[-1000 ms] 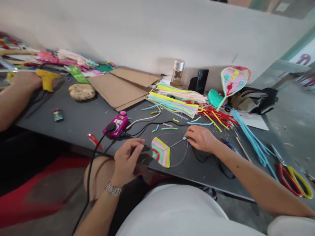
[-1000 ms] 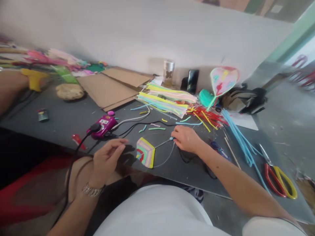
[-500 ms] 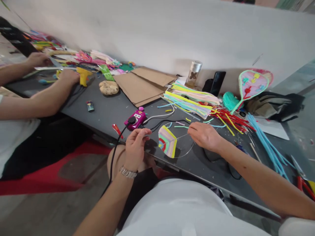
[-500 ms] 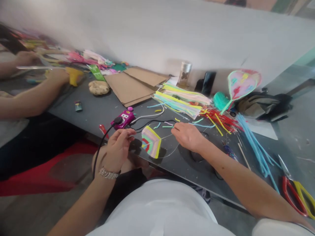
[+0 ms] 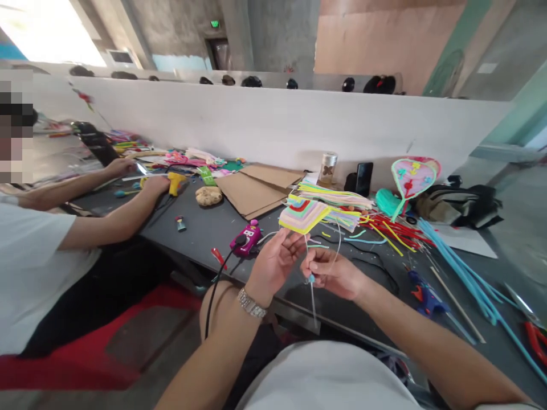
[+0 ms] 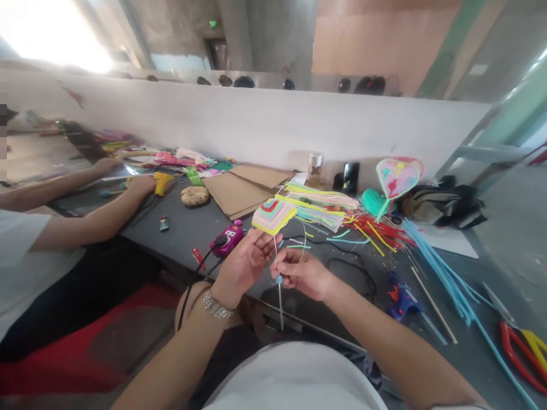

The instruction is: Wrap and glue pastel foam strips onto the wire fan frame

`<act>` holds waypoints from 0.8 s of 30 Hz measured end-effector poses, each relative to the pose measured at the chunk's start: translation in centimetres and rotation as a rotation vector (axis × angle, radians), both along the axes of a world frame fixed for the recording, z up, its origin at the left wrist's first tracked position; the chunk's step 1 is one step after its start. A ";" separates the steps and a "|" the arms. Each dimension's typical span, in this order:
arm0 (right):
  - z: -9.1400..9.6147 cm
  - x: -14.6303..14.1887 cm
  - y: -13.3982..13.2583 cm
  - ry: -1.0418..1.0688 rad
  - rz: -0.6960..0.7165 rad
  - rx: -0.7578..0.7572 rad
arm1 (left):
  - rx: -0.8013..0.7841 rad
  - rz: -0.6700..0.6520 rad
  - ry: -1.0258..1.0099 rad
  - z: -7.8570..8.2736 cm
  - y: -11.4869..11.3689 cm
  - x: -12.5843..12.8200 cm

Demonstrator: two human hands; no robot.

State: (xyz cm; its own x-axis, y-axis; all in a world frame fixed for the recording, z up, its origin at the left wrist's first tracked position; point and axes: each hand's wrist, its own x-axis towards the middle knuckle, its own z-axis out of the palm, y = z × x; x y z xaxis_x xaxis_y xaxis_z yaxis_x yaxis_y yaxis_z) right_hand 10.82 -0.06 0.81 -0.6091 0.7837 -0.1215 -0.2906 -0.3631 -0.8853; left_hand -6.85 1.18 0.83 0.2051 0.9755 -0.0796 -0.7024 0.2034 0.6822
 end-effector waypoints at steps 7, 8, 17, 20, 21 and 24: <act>-2.9 1.7 -1.0 -0.027 -0.093 -0.163 | -0.055 0.134 0.064 -1.5 0.6 0.2; -3.0 2.2 -1.0 -0.057 -0.143 -0.158 | -0.064 0.142 0.072 -1.7 0.7 0.1; -1.6 9.7 0.7 -0.619 -0.463 0.225 | -0.220 0.226 0.163 -4.3 2.1 -0.8; -1.2 12.6 2.3 -0.848 -0.522 0.377 | -0.245 0.216 0.177 -4.6 2.5 -0.6; -1.1 13.4 3.0 -0.901 -0.533 0.410 | -0.244 0.215 0.186 -4.6 2.6 -0.5; -0.9 14.7 5.8 -1.019 -0.550 0.494 | -0.223 0.239 0.216 -4.6 2.6 -0.1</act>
